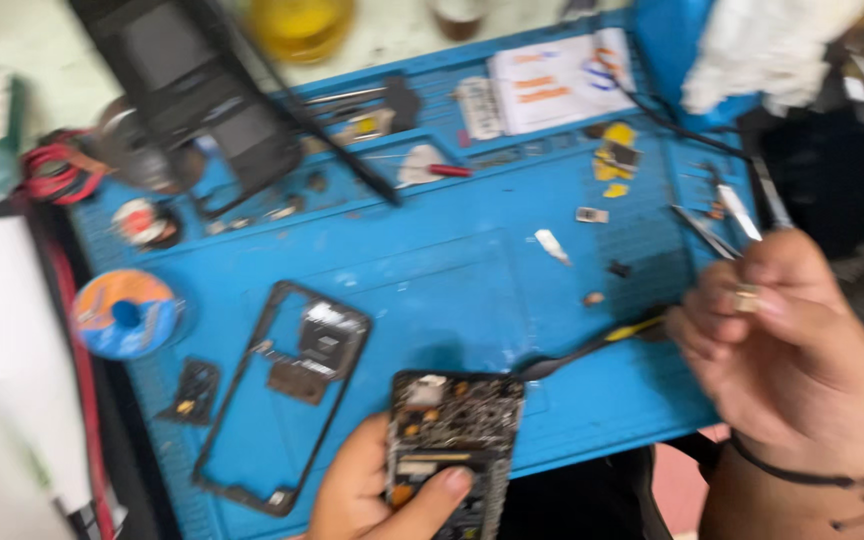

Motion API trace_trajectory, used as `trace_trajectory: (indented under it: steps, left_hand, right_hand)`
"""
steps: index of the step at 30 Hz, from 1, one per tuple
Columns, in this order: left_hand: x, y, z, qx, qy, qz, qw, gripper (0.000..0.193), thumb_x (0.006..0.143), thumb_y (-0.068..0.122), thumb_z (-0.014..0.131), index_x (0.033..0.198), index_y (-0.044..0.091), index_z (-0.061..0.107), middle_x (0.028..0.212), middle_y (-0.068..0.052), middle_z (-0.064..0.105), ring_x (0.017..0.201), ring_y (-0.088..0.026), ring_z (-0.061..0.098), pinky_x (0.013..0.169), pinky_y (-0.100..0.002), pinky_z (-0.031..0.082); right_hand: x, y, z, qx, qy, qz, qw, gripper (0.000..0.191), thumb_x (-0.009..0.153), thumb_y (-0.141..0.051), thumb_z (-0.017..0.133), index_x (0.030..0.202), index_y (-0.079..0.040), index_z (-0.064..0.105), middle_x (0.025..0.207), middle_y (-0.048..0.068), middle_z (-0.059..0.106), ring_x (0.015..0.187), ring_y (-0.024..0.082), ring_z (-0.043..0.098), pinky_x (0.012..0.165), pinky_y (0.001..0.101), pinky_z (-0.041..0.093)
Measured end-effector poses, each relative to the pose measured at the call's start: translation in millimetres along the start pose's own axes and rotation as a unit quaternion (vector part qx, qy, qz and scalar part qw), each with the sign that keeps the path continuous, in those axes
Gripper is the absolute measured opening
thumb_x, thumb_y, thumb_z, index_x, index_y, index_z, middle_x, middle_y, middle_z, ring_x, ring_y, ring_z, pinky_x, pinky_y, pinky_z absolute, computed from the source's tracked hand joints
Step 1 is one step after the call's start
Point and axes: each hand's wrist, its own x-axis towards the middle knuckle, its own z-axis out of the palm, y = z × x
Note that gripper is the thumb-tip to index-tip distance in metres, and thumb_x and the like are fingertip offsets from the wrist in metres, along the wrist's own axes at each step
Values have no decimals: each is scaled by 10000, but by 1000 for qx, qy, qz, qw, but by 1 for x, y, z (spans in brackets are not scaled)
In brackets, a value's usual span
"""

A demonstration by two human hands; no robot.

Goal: The person disassembles a smartphone, removes small components from the motherboard, and uses a toothbrush to clean the board. They then reattach several components and inspect the device.

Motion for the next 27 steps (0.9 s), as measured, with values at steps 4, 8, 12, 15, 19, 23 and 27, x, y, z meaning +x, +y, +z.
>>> trace_trajectory:
  steps: [4, 8, 12, 15, 19, 23, 27]
  left_hand:
    - [7, 20, 20, -8, 26, -71, 997, 456, 893, -60, 695, 1329, -51, 564, 1194, -159, 742, 1116, -180, 704, 987, -353, 551]
    - [13, 34, 32, -20, 9, -61, 998, 421, 932, -52, 670, 1336, -55, 550, 1200, -141, 734, 1112, -161, 696, 972, -339, 561]
    - [15, 38, 39, -17, 3, -29, 999, 434, 944, -57, 663, 1359, -53, 535, 1219, -128, 721, 1135, -148, 680, 986, -323, 551]
    - [15, 39, 39, -22, -15, -18, 999, 425, 960, -49, 655, 1367, -57, 532, 1231, -122, 716, 1151, -140, 672, 1006, -317, 544]
    - [15, 40, 39, -31, -19, -29, 999, 415, 964, -44, 652, 1364, -58, 541, 1220, -113, 714, 1136, -134, 669, 994, -309, 545]
    - [16, 39, 40, -37, -25, -24, 999, 399, 974, -43, 649, 1357, -64, 543, 1213, -112, 713, 1125, -133, 668, 985, -307, 547]
    - [16, 37, 40, -32, -22, -13, 999, 409, 969, -41, 644, 1363, -53, 531, 1213, -107, 712, 1127, -130, 674, 981, -300, 552]
  right_hand:
    - [4, 1, -17, -59, 3, -18, 998, 94, 1101, -34, 644, 1020, -24, 598, 965, 128, 690, 843, 144, 611, 757, 304, 452]
    - [0, 5, -31, -100, 6, -30, 995, 94, 1113, -55, 643, 1027, -41, 609, 956, 122, 694, 843, 150, 619, 754, 321, 460]
    - [-4, 8, -41, -117, 5, -27, 993, 105, 1078, -40, 626, 1179, -59, 649, 961, 133, 692, 823, 159, 602, 781, 354, 461]
    - [-4, 7, -45, -134, -22, -10, 991, 72, 1108, -12, 592, 1137, 12, 654, 943, 154, 669, 812, 169, 578, 751, 350, 447]
    - [-4, 5, -41, -157, -75, 0, 985, 85, 1124, 1, 605, 1138, 39, 680, 980, 211, 697, 782, 190, 584, 722, 368, 463]
    - [-8, 3, -17, -258, -45, 9, 965, 169, 1013, 13, 586, 1144, 35, 690, 1038, 231, 697, 845, 245, 647, 763, 442, 536]
    - [-15, 4, 23, -388, -38, 9, 921, 206, 908, 64, 632, 1100, 15, 688, 1043, 207, 722, 907, 281, 748, 796, 424, 626]
